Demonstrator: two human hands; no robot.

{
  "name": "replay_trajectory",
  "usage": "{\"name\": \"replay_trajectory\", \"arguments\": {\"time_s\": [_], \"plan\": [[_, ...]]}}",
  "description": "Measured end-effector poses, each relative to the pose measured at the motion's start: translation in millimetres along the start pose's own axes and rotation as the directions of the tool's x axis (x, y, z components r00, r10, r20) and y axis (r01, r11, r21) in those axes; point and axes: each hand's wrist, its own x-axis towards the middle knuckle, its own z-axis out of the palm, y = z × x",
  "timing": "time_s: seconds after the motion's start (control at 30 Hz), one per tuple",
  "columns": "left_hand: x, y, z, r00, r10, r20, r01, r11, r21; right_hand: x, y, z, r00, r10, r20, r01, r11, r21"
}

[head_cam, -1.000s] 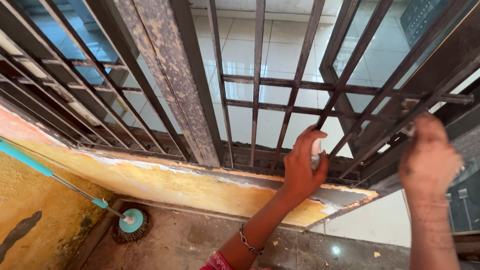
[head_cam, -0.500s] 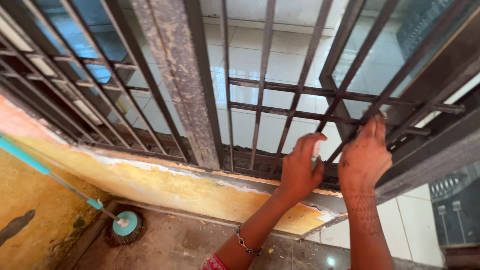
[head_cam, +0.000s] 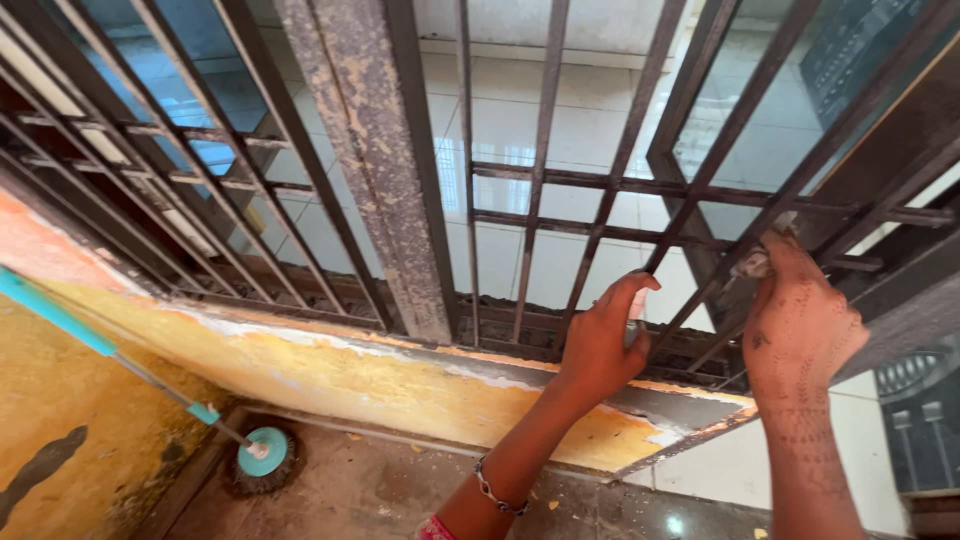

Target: The person cleans a metal window grille by spraying liquid from a small bottle and wiping the bars with a cloth. The person moves along the grille, repeatedly spraying and wiping different sections of the metal bars.

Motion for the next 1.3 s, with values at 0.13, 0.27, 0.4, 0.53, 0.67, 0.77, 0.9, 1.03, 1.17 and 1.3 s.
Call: {"name": "replay_trajectory", "arguments": {"time_s": [0.13,0.27,0.4,0.53,0.67,0.77,0.9,1.03,1.17,1.3], "plan": [[-14,5,-11,0.978,0.089,-0.187,-0.087,0.996,0.015,-4,-26,-22,0.962,-0.001,-0.273,0.1,0.931,0.35],[-6,4,-27,0.887,0.231,-0.4,-0.156,0.965,0.213,25,-62,-32,0.933,-0.168,-0.319,0.24,0.949,0.204],[9,2,-30,0.942,0.023,-0.335,-0.007,0.999,0.05,60,-77,-20,0.995,-0.094,0.035,0.1,0.932,-0.348],[6,1,-20,0.953,0.061,-0.297,-0.047,0.997,0.055,59,-71,-16,0.979,-0.179,0.097,0.202,0.917,-0.343],[11,-7,-24,0.951,0.06,-0.303,-0.04,0.997,0.072,50,-87,-21,0.999,-0.021,0.042,0.03,0.972,-0.232],[13,-10,-18,0.947,0.007,-0.322,0.013,0.998,0.06,54,-90,-22,0.997,-0.071,0.008,0.071,0.952,-0.298],[12,-9,-17,0.935,-0.021,-0.354,0.038,0.998,0.042,71,-73,-24,0.978,-0.133,0.162,0.175,0.944,-0.28],[5,-6,-22,0.958,-0.108,-0.265,0.119,0.993,0.026,61,-66,-31,0.955,-0.135,0.263,0.213,0.931,-0.297],[7,-4,-27,0.962,-0.002,-0.274,0.025,0.996,0.082,39,-57,-51,0.967,-0.242,-0.078,0.253,0.884,0.393],[7,-6,-32,0.97,-0.026,-0.242,0.04,0.998,0.055,33,-41,-8,0.898,-0.135,-0.419,0.235,0.952,0.196]]}}
